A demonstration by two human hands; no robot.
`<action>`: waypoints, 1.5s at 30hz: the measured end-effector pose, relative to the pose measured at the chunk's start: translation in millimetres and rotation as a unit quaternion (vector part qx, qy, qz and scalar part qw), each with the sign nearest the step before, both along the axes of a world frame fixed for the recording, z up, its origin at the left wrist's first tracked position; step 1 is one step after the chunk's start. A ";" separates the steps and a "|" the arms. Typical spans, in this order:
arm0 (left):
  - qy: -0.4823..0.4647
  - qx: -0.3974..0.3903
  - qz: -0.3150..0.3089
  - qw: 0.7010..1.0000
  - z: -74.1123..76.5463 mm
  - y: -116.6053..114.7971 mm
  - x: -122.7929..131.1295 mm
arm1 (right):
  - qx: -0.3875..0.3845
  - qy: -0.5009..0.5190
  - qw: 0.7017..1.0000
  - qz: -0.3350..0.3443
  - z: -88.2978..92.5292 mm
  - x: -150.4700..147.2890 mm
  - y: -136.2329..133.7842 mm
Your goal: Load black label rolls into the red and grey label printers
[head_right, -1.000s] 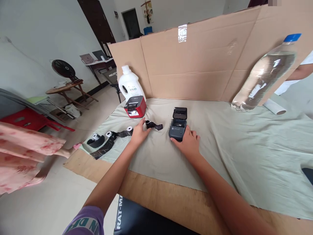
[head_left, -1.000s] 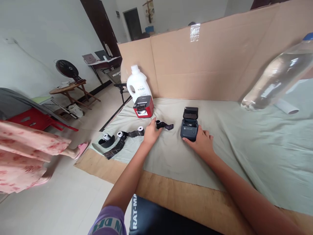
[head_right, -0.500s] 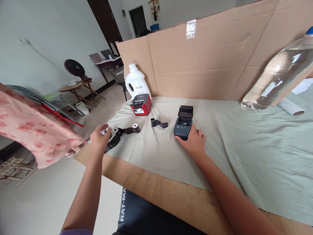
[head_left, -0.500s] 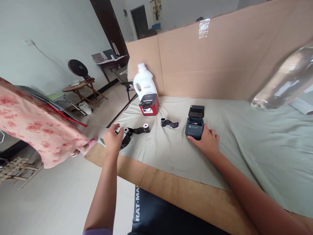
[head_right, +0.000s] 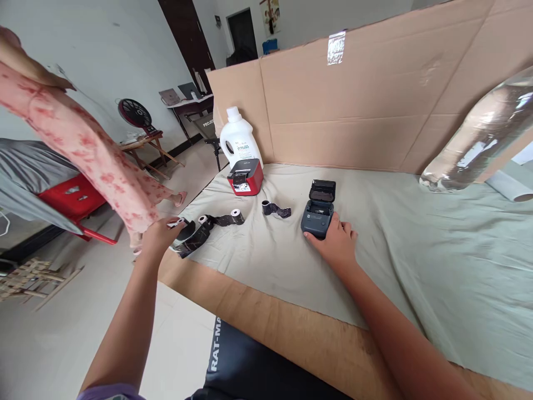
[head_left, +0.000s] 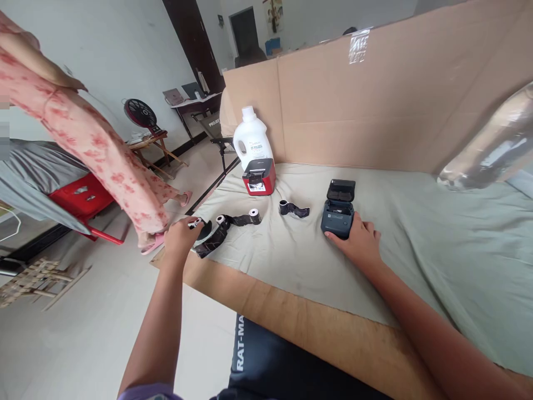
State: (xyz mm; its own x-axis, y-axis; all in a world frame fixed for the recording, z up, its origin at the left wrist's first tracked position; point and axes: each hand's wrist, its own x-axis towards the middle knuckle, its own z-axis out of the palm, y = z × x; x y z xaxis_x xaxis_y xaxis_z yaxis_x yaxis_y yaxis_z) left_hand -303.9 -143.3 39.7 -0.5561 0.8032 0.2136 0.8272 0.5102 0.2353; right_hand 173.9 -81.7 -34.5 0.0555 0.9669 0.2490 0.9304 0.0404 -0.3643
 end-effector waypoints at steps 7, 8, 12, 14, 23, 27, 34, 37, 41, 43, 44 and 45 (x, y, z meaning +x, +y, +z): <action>-0.054 0.042 0.008 0.998 -14.3 -12.0 -33.7 | 0.001 -0.002 1.000 -0.003 1.2 -0.3 -0.3; -0.059 0.056 0.005 0.997 -14.0 -11.7 -33.5 | -0.001 -0.003 1.000 -0.004 1.2 -0.3 -0.1; -0.052 0.112 -0.043 0.991 -6.9 -4.9 -17.0 | -0.005 -0.010 1.000 -0.004 2.1 -0.7 -0.1; -0.036 0.116 -0.108 0.987 -3.1 2.8 -0.2 | -0.004 -0.014 1.000 -0.004 3.0 -0.9 -0.6; -0.044 0.032 -0.415 0.908 -4.4 54.6 85.8 | -0.004 -0.005 1.000 0.000 -1.1 0.7 1.3; -0.075 0.012 -0.434 0.898 -10.5 77.4 96.3 | 0.003 -0.008 1.000 0.001 -3.8 1.2 2.3; -0.256 0.127 -0.411 0.865 -1.8 82.2 119.3 | 0.003 -0.017 1.000 -0.002 0.3 -0.5 -0.3; -0.307 0.153 -0.413 0.844 5.5 75.8 140.8 | 0.006 -0.010 1.000 0.001 -0.5 -0.2 -0.1; -0.236 0.137 -0.440 0.856 16.4 69.6 159.1 | 0.001 -0.005 1.000 0.006 -1.4 0.7 0.0; -0.187 0.111 -0.460 0.861 20.8 66.2 164.2 | 0.001 -0.005 1.000 0.008 -0.8 0.8 0.0; -0.166 0.095 -0.469 0.862 21.9 64.2 166.8 | 0.002 -0.005 1.000 0.007 -0.4 0.8 0.0; -0.147 0.076 -0.476 0.864 22.1 61.9 169.6 | 0.002 -0.005 1.000 0.006 0.1 0.8 0.1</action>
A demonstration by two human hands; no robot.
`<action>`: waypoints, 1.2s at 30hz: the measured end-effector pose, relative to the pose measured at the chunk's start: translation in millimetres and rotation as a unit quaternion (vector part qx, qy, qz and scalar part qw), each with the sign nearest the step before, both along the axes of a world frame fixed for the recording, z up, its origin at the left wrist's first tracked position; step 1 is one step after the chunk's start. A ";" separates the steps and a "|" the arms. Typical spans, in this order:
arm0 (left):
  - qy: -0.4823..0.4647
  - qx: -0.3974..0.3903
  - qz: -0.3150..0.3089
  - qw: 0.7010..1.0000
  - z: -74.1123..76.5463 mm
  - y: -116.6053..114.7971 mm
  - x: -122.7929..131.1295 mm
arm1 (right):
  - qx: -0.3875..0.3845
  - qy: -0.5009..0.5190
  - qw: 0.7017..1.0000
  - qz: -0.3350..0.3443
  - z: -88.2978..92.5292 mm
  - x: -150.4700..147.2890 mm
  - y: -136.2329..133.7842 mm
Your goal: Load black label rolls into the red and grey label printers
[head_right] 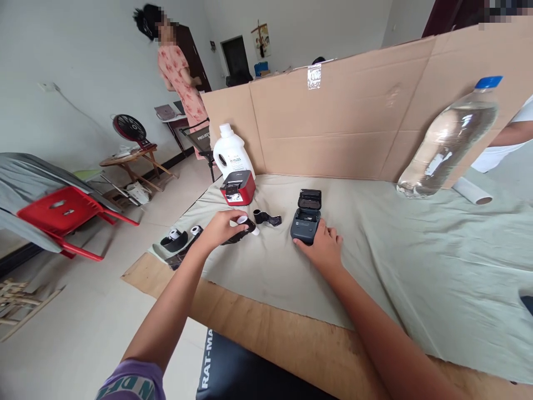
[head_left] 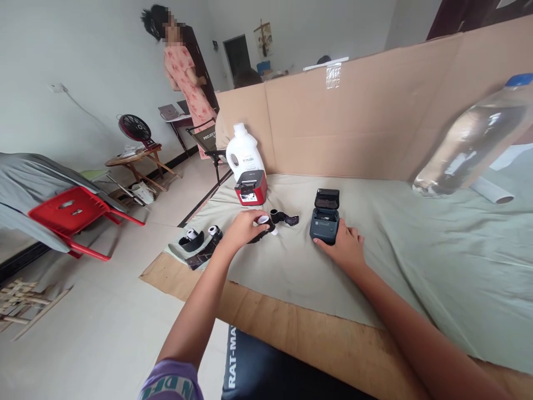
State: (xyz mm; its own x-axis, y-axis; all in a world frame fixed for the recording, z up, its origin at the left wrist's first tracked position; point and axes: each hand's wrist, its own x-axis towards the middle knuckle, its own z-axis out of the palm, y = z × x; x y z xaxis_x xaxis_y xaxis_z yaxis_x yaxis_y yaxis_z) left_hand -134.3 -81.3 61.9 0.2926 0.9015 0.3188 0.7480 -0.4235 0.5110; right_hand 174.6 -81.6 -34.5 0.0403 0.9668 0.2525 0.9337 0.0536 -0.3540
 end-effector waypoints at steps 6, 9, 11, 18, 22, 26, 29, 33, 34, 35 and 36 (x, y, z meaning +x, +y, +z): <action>0.133 -0.088 0.033 0.987 -17.1 -11.0 22.7 | -0.005 0.008 1.000 0.000 -0.1 0.2 0.6; 0.188 -0.117 0.040 0.974 -25.7 -13.5 32.8 | 0.000 0.008 1.000 0.002 -1.6 0.5 0.6; 0.228 -0.112 0.042 0.966 -28.4 -15.8 38.0 | 0.002 0.008 1.000 0.001 -2.4 0.6 0.7; 0.291 -0.093 0.088 0.948 -39.6 -31.8 44.8 | 0.002 0.011 1.000 -0.001 -2.1 0.3 1.5; 0.261 -0.089 0.106 0.955 -48.9 -35.2 43.9 | 0.003 0.013 1.000 -0.006 -1.8 0.4 1.1; 0.198 -0.088 0.110 0.970 -49.8 -30.1 45.1 | 0.006 0.021 1.000 0.000 -4.1 0.1 0.5; 0.020 -0.091 0.085 0.992 -46.8 -20.2 53.5 | 0.022 0.046 0.999 -0.008 -1.0 0.1 1.0; -0.259 -0.109 0.007 0.960 -45.4 2.1 88.0 | 0.110 0.140 0.983 0.046 24.7 3.6 4.2; -0.309 -0.120 -0.015 0.943 -45.4 8.7 100.3 | 0.104 0.169 0.976 0.093 34.7 5.2 5.7; -0.353 -0.132 -0.032 0.926 -45.2 15.4 112.9 | 0.080 0.196 0.967 0.143 45.2 7.2 7.6; -0.392 -0.141 -0.046 0.908 -44.6 22.1 125.2 | 0.047 0.218 0.957 0.186 55.5 9.4 10.3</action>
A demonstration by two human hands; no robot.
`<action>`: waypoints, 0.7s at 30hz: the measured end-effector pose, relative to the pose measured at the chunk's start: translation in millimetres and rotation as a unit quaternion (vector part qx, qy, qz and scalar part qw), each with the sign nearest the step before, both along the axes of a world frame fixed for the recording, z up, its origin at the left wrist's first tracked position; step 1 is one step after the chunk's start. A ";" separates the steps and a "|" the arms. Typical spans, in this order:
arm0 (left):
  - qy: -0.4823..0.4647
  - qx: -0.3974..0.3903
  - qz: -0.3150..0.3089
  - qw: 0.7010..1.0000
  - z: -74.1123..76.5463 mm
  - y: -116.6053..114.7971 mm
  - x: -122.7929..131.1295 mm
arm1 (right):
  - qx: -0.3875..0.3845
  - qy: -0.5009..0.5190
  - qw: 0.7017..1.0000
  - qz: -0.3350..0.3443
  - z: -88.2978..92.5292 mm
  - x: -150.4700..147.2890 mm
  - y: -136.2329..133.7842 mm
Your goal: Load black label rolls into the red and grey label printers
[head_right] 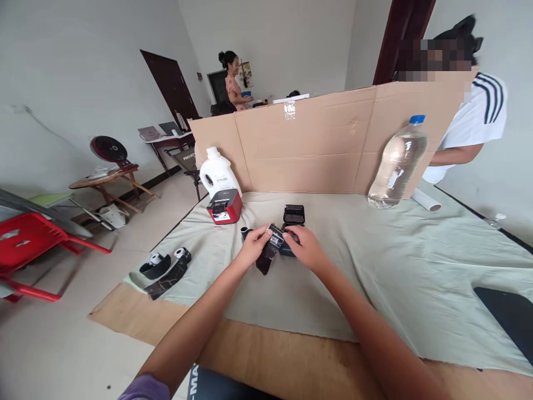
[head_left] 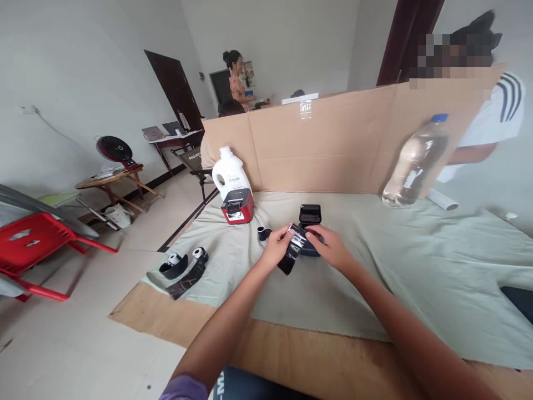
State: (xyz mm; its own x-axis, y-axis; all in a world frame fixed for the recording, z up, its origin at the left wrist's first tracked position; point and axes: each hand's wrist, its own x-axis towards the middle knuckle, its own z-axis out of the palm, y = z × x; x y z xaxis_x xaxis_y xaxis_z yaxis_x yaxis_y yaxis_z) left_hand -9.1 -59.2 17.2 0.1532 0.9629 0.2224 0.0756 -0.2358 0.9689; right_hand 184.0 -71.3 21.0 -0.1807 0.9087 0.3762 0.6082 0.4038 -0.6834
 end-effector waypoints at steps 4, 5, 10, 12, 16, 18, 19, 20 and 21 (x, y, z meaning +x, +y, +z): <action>-0.120 -0.017 -0.016 0.992 2.0 23.3 36.2 | -0.042 -0.018 0.998 0.045 32.1 11.2 21.1; -0.137 -0.031 -0.014 0.990 0.9 26.4 41.4 | -0.034 -0.042 0.998 0.036 37.1 14.4 29.2; -0.148 -0.111 0.008 0.983 -21.0 7.8 57.1 | -0.050 -0.165 0.985 -0.017 43.1 28.7 73.0; -0.134 -0.112 0.008 0.985 -31.6 -10.6 62.0 | -0.067 -0.174 0.981 -0.049 36.7 32.7 84.3; -0.108 -0.118 -0.002 0.987 -44.7 -33.8 68.9 | -0.104 -0.173 0.978 -0.055 18.3 37.6 91.8; -0.103 -0.119 -0.003 0.988 -47.5 -34.8 70.0 | -0.097 -0.170 0.979 -0.053 11.9 37.6 91.8; -0.105 -0.120 0.003 0.987 -48.4 -33.9 70.1 | -0.091 -0.169 0.980 -0.053 10.1 36.7 91.6; -0.109 -0.122 0.013 0.986 -48.9 -32.8 70.0 | -0.087 -0.169 0.980 -0.051 9.0 35.3 91.4; -0.112 -0.124 0.022 0.986 -48.9 -31.9 69.7 | -0.087 -0.172 0.980 -0.045 8.7 33.4 91.1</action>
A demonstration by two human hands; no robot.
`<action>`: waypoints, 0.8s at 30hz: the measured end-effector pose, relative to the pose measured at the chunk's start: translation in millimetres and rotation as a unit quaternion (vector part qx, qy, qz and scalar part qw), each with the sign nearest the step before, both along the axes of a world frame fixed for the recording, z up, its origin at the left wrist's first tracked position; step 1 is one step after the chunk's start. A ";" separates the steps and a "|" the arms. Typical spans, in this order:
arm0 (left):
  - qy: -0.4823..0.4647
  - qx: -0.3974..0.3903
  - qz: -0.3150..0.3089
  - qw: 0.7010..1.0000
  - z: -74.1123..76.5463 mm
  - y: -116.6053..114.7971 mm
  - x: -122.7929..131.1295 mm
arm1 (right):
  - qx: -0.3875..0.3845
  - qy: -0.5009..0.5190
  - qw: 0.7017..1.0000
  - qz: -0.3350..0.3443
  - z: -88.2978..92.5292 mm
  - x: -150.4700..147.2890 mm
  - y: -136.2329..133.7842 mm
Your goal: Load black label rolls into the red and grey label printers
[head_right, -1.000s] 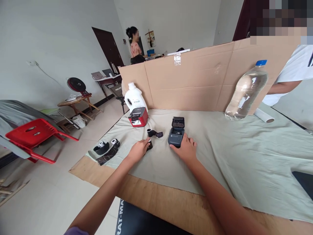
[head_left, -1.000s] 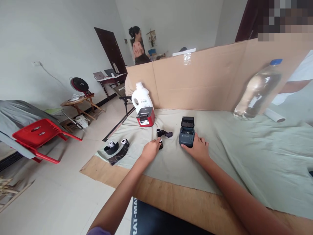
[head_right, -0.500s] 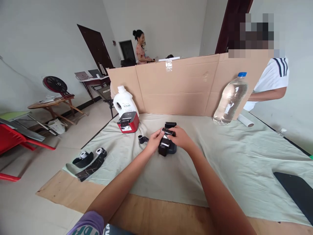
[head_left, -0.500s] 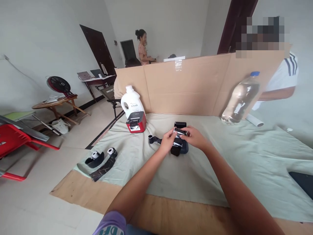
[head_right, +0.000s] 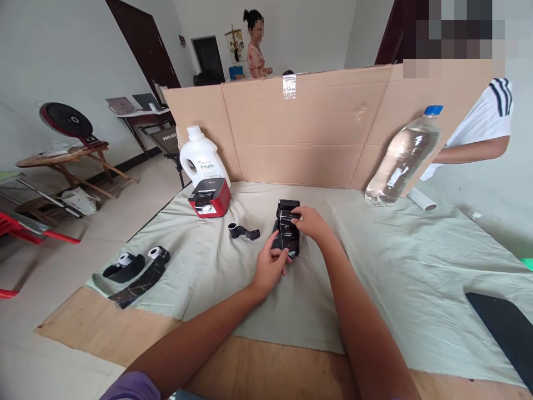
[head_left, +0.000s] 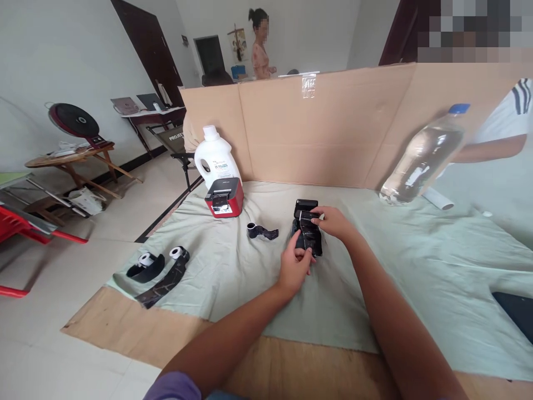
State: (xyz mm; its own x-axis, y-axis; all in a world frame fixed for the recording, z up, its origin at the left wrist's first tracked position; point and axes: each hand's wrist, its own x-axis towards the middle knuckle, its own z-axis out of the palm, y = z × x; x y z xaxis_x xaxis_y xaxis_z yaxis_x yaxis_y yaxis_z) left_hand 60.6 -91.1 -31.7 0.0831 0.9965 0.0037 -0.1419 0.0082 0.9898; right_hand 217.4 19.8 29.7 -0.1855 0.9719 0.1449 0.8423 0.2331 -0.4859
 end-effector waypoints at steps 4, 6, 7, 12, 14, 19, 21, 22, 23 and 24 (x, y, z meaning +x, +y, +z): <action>0.003 -0.004 0.011 1.000 4.0 -0.2 -1.2 | -0.011 -0.025 1.000 0.008 1.5 -9.0 -1.8; 0.006 -0.017 0.017 1.000 7.4 -1.2 -1.6 | -0.018 -0.043 0.999 -0.005 1.9 -12.1 -3.0; 0.006 -0.024 0.021 0.999 8.9 -1.5 -1.7 | -0.020 -0.053 0.998 -0.009 1.5 -13.1 -3.6; 0.002 -0.029 0.017 0.999 8.8 -0.3 -2.5 | -0.014 -0.110 0.994 -0.005 -5.5 -16.7 -5.3; 0.007 -0.023 0.011 1.000 6.1 0.5 -2.8 | -0.011 -0.110 0.994 -0.007 -9.3 -18.0 -5.7; 0.010 -0.021 0.006 1.000 2.1 2.0 -3.3 | -0.008 -0.091 0.995 -0.032 -14.1 -20.0 -6.1; 0.012 -0.022 0.005 1.000 2.0 2.2 -3.2 | -0.011 -0.090 0.995 -0.035 -14.4 -20.2 -5.8; 0.012 -0.022 0.004 1.000 2.1 2.3 -3.2 | -0.012 -0.092 0.995 -0.035 -14.4 -20.4 -5.6; 0.013 -0.021 0.004 1.000 2.2 2.3 -3.1 | -0.013 -0.096 0.995 -0.035 -14.6 -20.6 -5.5; 0.013 -0.021 0.003 1.000 2.2 2.4 -3.1 | -0.013 -0.102 0.994 -0.035 -14.8 -20.8 -5.5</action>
State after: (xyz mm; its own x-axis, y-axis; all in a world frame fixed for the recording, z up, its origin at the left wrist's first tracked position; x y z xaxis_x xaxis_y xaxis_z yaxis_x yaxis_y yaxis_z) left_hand 57.5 -88.7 -29.5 0.0760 0.9963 -0.0397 -0.1162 0.0484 0.9920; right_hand 196.6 14.3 14.9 -0.1402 0.9864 0.0857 0.9374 0.1601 -0.3092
